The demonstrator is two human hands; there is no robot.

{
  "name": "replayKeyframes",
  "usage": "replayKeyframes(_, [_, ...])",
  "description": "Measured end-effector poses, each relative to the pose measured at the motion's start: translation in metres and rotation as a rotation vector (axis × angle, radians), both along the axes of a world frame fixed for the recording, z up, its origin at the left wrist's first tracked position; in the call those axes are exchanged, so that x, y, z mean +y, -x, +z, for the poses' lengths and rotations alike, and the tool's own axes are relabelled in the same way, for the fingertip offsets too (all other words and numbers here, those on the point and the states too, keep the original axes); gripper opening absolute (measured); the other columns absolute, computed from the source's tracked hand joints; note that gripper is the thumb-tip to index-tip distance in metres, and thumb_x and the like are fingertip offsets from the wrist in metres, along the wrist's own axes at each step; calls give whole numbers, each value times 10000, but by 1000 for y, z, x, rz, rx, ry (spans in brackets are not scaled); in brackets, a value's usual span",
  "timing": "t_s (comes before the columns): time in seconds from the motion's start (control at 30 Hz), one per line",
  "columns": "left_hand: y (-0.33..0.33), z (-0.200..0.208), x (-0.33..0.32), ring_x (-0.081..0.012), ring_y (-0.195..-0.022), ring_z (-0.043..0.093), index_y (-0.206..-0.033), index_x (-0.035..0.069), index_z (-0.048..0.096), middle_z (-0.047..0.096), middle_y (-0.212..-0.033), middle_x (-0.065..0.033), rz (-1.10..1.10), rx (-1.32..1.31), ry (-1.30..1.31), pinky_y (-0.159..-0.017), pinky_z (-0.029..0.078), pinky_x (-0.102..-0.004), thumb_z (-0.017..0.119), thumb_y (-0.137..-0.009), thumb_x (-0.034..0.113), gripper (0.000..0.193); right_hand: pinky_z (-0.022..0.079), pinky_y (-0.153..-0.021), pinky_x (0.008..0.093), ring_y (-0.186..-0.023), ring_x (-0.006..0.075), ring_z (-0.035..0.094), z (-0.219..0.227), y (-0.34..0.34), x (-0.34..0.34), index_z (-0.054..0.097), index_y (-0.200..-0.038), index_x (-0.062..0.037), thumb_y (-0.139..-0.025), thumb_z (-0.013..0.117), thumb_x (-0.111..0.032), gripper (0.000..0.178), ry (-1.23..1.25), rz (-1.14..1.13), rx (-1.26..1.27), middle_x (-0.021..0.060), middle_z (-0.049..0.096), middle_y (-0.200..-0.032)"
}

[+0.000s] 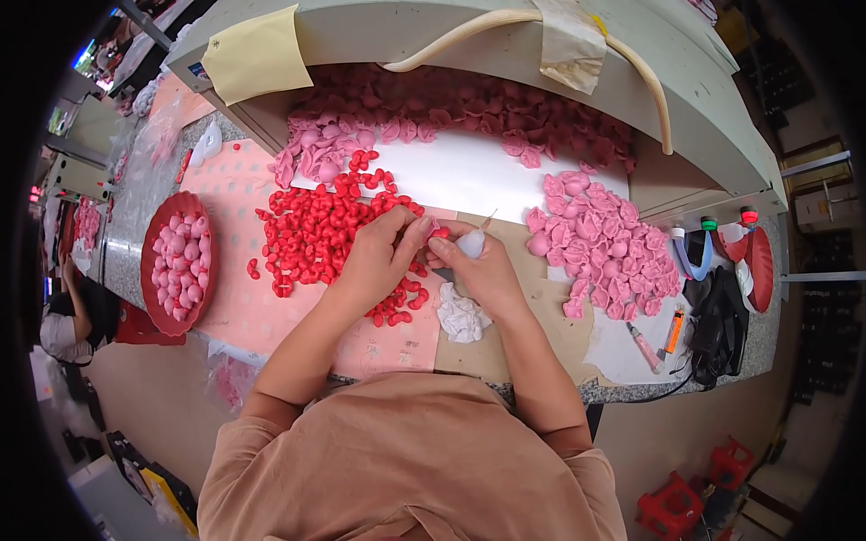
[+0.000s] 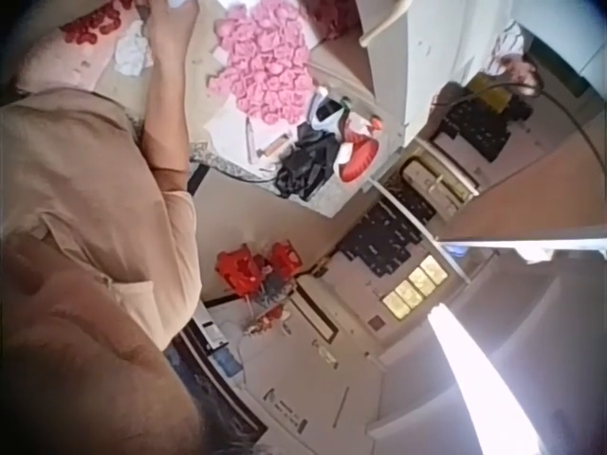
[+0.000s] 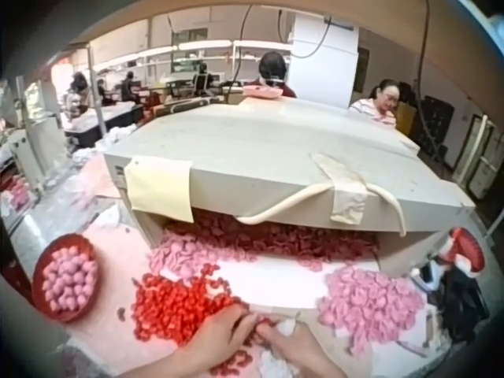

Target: Assembling small plastic components by joining red and pink pieces together at a factory workbench.

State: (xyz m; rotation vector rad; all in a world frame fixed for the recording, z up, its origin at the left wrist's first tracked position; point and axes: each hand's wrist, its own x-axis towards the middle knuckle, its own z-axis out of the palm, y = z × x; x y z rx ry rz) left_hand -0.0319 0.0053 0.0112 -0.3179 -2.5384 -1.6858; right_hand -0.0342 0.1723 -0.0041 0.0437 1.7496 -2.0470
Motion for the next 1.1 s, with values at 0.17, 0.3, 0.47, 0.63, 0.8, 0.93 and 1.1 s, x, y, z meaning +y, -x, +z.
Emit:
replayKeyframes(0.17, [-1, 0, 0, -290, -584, 552, -797, -29, 493, 534, -696, -197, 46, -24, 3, -533, 428, -370, 538, -908, 166, 229, 510, -772, 288, -836, 141, 613, -4, -5, -6, 522, -1175, 22, -889, 589, -138, 335, 268, -61, -140, 77, 618, -978])
replayKeyframes(0.3, [1, -6, 1, -321, -603, 558, -810, -27, 499, 542, -708, -203, 48, -68, -62, -545, 435, -383, 548, -902, 163, 217, 513, -770, 287, -845, 146, 614, -5, -6, -8, 525, -1170, 17, -888, 588, -128, 323, 124, -81, 8, 75, 617, -977])
replayKeyframes(0.47, [1, 0, -1, -382, -666, 577, -844, -18, 508, 562, -728, -208, 4, 75, 53, -569, 449, -427, 538, -904, 171, 200, 510, -764, 268, -843, 139, 612, -10, -5, -7, 532, -1141, 27, -895, 569, -97, 278, 205, -84, -31, 74, 616, -975])
replayKeyframes(0.63, [1, 6, -3, -394, -683, 581, -895, 3, 516, 571, -749, -205, -60, -2, 151, -569, 454, -451, 480, -932, 230, 233, 465, -693, 216, -749, 78, 561, -7, -6, -7, 551, -1145, 17, -887, 592, -103, 287, 110, -72, 129, 26, 596, -850])
replayKeyframes(0.8, [1, 5, -3, -399, -676, 575, -914, 10, 526, 575, -759, -194, -90, 100, 243, -563, 457, -462, 454, -942, 270, 271, 479, -745, 230, -834, 90, 571, 0, -7, -6, 562, -1099, 12, -894, 559, -55, 215, -77, -36, 220, 35, 604, -941])
replayKeyframes(0.93, [2, 2, -3, -387, -670, 577, -908, 12, 538, 575, -762, -184, -90, 119, 308, -555, 464, -452, 450, -944, 256, 261, 467, -744, 222, -838, 78, 557, 4, -7, -5, 568, -1091, 14, -891, 568, -61, 213, -40, -28, 192, 30, 601, -937])
replayKeyframes(1.1, [5, 1, -6, -370, -651, 577, -880, 8, 550, 574, -744, -179, -145, 239, 360, -548, 466, -441, 454, -943, 237, 256, 461, -745, 215, -824, 65, 542, 11, -10, -2, 566, -1100, 8, -888, 589, -99, 239, -123, -4, 211, 21, 596, -927])
